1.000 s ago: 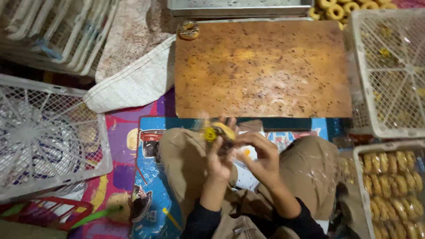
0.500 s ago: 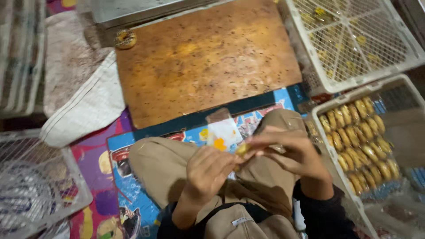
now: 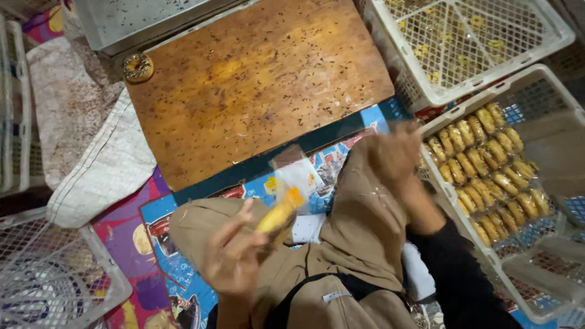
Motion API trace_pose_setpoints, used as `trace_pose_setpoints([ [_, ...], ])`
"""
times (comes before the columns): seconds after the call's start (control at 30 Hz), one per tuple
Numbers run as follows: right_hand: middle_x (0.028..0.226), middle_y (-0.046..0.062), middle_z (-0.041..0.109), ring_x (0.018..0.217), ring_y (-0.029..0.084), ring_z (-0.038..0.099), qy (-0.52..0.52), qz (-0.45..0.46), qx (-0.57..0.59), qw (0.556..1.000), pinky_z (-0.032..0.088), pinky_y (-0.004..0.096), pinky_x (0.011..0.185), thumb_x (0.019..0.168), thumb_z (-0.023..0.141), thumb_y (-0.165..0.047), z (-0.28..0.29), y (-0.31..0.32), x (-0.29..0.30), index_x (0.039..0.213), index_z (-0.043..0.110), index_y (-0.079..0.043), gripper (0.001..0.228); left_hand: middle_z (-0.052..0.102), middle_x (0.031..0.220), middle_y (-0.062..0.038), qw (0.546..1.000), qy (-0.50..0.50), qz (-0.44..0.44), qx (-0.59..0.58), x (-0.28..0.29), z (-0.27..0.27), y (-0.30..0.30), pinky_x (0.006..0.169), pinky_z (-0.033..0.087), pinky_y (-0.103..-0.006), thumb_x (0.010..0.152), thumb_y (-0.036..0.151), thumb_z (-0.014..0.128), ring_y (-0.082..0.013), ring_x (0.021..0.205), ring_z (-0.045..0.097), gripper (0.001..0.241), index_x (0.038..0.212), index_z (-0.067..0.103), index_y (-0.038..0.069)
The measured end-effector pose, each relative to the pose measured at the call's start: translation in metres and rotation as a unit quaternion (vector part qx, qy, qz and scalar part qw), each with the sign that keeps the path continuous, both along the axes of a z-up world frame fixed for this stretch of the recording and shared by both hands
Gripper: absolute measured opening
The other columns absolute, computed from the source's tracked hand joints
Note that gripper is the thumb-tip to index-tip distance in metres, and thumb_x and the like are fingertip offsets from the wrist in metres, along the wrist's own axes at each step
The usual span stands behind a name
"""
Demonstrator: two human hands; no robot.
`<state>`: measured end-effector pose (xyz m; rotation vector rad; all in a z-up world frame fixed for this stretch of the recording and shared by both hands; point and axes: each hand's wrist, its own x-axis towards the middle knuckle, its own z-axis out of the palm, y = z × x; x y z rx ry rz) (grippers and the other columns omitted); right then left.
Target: The person sits on the floor and repeatedly picks donuts from a wooden board, places them into small plastic bags, and stacks the sealed bags into a white crate. The process continues until the board is cleared and the crate is filled with packaged donuts.
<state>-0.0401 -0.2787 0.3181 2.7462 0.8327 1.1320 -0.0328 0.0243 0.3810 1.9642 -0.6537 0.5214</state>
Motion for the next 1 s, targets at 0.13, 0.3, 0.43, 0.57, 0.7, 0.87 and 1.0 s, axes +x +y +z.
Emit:
trace_pose_setpoints([
  [0.13,0.127,0.013,0.064,0.114,0.03,0.061,0.422,-0.105,0.183,0.882,0.048,0.042,0.093,0.087,0.073,-0.03,-0.005,-0.017,0.02,0.129,0.064,-0.004,0.051,0.066,0.114,-0.019,0.978,0.169,0.05,-0.113,-0.001,-0.033,-0.002,0.081,0.065,-0.0339,0.104,0.002,0.057,-0.024,0.099,0.071,0.008,0.107,0.058,-0.005],
  [0.3,0.136,0.012,0.065,0.12,0.027,0.067,0.558,0.265,0.459,0.639,0.054,0.038,0.101,0.08,0.084,-0.041,0.0,0.057,0.029,0.124,0.072,-0.011,0.054,0.074,0.09,-0.011,0.937,0.314,0.07,-0.136,0.003,-0.064,-0.011,0.073,0.059,-0.0276,0.104,0.006,0.06,-0.0153,0.081,0.071,0.011,0.108,0.059,-0.004],
  [0.43,0.128,0.008,0.068,0.118,0.026,0.067,0.598,0.353,0.372,0.616,0.052,0.038,0.101,0.08,0.088,-0.036,0.009,0.081,0.049,0.121,0.079,-0.014,0.047,0.072,0.087,-0.009,0.915,0.364,0.097,-0.147,0.002,-0.064,-0.001,0.068,0.062,-0.0258,0.101,0.009,0.061,-0.0132,0.077,0.072,0.011,0.105,0.062,-0.002],
  [0.57,0.117,0.006,0.074,0.103,0.017,0.068,0.648,0.35,0.412,0.536,0.057,0.029,0.077,0.087,0.083,-0.031,-0.019,0.097,0.062,0.107,0.083,-0.013,0.027,0.071,0.084,-0.008,0.911,0.368,0.156,-0.1,0.006,-0.069,0.016,0.063,0.054,-0.0256,0.101,0.011,0.065,-0.0125,0.071,0.071,0.011,0.104,0.066,0.001],
  [0.7,0.084,0.006,0.068,0.083,0.008,0.06,0.546,0.17,0.635,0.52,0.049,0.027,0.076,0.098,0.077,-0.011,-0.086,0.155,0.07,0.081,0.067,0.0,0.023,0.073,0.082,-0.006,0.885,0.367,0.268,-0.105,0.029,-0.097,0.048,0.062,0.05,-0.0261,0.1,0.013,0.071,-0.0125,0.07,0.067,0.013,0.103,0.068,0.0],
  [0.87,0.094,0.005,0.078,0.085,0.008,0.07,0.458,0.025,0.728,0.51,0.057,0.027,0.078,0.087,0.075,-0.006,-0.174,0.252,0.056,0.092,0.078,-0.003,0.006,0.073,0.088,-0.008,0.912,0.241,0.311,-0.12,0.027,-0.153,0.107,0.073,0.054,-0.0246,0.101,0.005,0.073,-0.0122,0.081,0.069,0.008,0.098,0.069,-0.002],
  [1.0,0.086,0.018,0.076,0.072,0.031,0.07,0.503,-0.059,0.317,0.802,0.055,0.046,0.073,0.089,0.077,-0.006,-0.242,0.313,0.003,0.084,0.08,-0.006,0.006,0.069,0.088,-0.007,0.899,0.296,0.303,-0.113,-0.014,-0.184,0.134,0.071,0.058,-0.0257,0.101,0.004,0.068,-0.0119,0.079,0.068,0.011,0.092,0.064,-0.001],
])
